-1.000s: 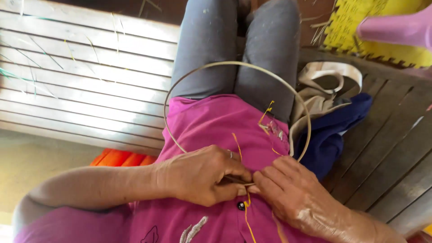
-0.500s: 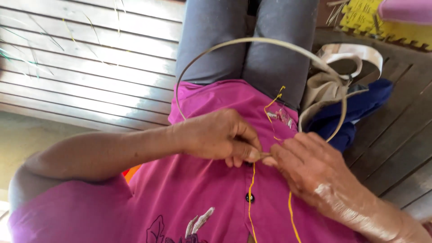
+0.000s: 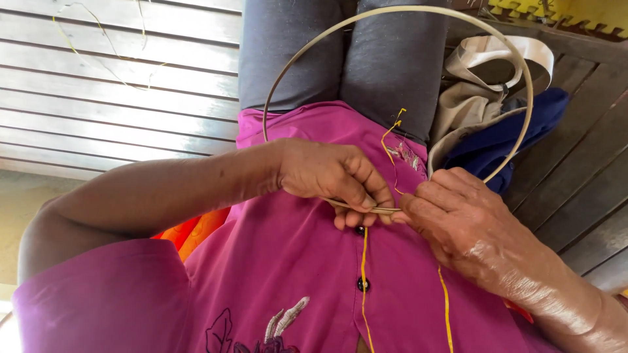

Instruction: The person is forming a circular bamboo frame by tying bamboo strips together with yellow string.

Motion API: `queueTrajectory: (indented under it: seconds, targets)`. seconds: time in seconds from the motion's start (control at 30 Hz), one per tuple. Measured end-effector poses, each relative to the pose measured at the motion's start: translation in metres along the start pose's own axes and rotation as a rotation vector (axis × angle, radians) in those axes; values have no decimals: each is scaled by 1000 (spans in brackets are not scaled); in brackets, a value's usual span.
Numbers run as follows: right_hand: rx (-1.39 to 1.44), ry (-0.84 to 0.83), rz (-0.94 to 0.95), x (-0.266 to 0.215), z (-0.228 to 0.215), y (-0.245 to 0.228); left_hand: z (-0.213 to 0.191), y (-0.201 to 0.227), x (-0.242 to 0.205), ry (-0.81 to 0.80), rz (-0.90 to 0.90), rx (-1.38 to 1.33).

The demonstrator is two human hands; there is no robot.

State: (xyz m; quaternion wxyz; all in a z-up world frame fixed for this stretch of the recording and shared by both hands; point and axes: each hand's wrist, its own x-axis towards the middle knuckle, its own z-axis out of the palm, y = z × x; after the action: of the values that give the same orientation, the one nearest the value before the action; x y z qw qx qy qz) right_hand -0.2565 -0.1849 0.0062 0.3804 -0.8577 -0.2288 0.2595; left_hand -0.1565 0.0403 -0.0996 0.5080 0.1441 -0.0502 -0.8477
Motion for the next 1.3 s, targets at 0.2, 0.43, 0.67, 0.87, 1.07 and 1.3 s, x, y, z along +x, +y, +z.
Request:
queueTrajectory:
  seconds: [0.2,0.43,0.67,0.87,1.07,1.3]
  targets:
    - [-54,-48,-12,4,-9,4,-5,1,21,-50,-64,65]
    - [-52,-68,41,5,-12,14,26,5,14,323,361,1074]
    - [-317,-37,80,6,-18,12,26,-17,19,458,501,1151]
    - [-319,78,79,2,-16,11,37,-13,15,510,370,1213]
    - [-319,135,97,3,-11,5,43,-10,9,551,274,1308]
    - [-265,167,105,1,-2,11,46,-8,8,589,225,1328]
